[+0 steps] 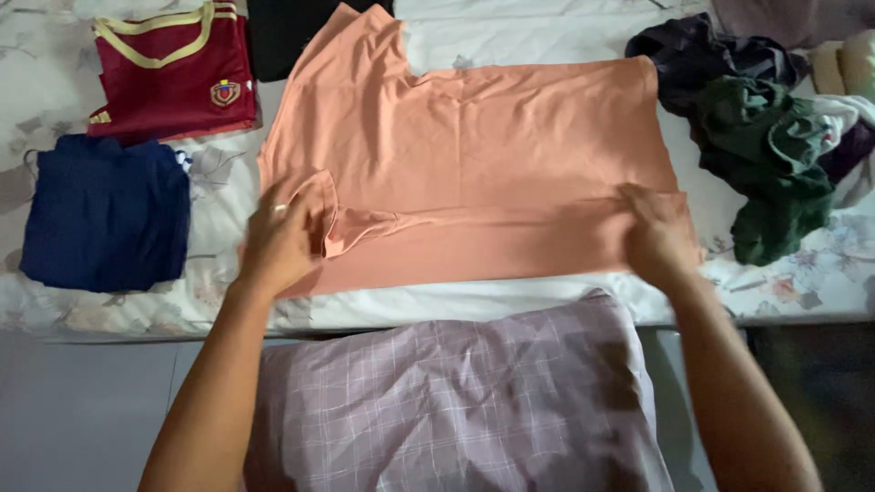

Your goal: The recorder folds multiple items of clothing, specifically t-shirts, on a bed surface.

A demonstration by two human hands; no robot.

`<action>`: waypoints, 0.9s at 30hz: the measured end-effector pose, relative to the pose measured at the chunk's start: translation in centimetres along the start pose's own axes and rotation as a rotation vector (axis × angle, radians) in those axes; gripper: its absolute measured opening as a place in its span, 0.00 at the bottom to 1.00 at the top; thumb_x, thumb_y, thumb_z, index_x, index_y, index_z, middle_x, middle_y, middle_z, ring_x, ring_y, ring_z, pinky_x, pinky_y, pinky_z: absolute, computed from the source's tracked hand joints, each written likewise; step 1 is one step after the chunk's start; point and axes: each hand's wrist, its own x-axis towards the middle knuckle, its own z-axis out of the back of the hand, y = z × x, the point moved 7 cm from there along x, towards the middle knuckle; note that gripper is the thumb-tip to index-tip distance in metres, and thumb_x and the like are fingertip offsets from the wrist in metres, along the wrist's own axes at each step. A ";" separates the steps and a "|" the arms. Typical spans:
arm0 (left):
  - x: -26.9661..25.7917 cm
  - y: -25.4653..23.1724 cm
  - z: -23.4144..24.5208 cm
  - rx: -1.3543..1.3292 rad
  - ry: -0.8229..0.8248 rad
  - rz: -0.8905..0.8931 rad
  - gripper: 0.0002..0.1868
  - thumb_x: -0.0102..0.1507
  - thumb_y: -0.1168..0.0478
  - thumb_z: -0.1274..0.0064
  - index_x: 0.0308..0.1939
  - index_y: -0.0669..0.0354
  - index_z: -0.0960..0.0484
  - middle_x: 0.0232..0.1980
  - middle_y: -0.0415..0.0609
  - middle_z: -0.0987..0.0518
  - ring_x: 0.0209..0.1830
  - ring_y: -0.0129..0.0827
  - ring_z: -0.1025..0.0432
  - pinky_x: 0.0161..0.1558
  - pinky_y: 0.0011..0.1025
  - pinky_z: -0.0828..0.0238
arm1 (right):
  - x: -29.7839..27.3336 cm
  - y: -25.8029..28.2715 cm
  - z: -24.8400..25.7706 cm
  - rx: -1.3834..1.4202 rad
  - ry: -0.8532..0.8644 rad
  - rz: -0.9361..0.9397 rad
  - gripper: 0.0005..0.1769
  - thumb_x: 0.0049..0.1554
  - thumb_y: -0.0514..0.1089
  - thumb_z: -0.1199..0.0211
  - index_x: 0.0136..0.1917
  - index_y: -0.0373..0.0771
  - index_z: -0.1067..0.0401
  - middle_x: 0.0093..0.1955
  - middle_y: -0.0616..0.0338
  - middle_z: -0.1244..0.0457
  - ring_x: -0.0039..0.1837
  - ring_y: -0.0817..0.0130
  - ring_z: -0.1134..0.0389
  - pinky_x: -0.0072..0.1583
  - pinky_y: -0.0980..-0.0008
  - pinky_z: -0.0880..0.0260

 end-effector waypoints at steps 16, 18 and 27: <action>-5.3 5.8 -5.8 -0.007 -0.221 -0.074 0.16 0.65 0.69 0.46 0.57 0.67 0.23 0.61 0.59 0.27 0.66 0.55 0.35 0.67 0.49 0.36 | -3.1 0.6 -2.4 -0.107 -0.105 -0.148 0.34 0.59 0.50 0.42 0.75 0.35 0.41 0.78 0.39 0.49 0.79 0.41 0.51 0.77 0.39 0.51; -5.6 6.5 -6.7 0.093 -0.202 -0.070 0.11 0.65 0.69 0.44 0.52 0.65 0.21 0.58 0.58 0.27 0.63 0.54 0.33 0.66 0.48 0.36 | -3.7 0.1 -1.5 -0.100 -0.129 -0.157 0.31 0.60 0.50 0.41 0.73 0.35 0.39 0.75 0.41 0.46 0.76 0.41 0.47 0.76 0.41 0.47; -1.7 -0.3 -5.3 0.137 0.062 -0.331 0.37 0.54 0.66 0.41 0.69 0.47 0.24 0.68 0.50 0.29 0.69 0.51 0.36 0.67 0.52 0.40 | -3.5 -0.2 -2.0 -0.246 -0.032 -0.065 0.34 0.62 0.49 0.43 0.78 0.38 0.37 0.80 0.44 0.46 0.79 0.41 0.47 0.78 0.41 0.49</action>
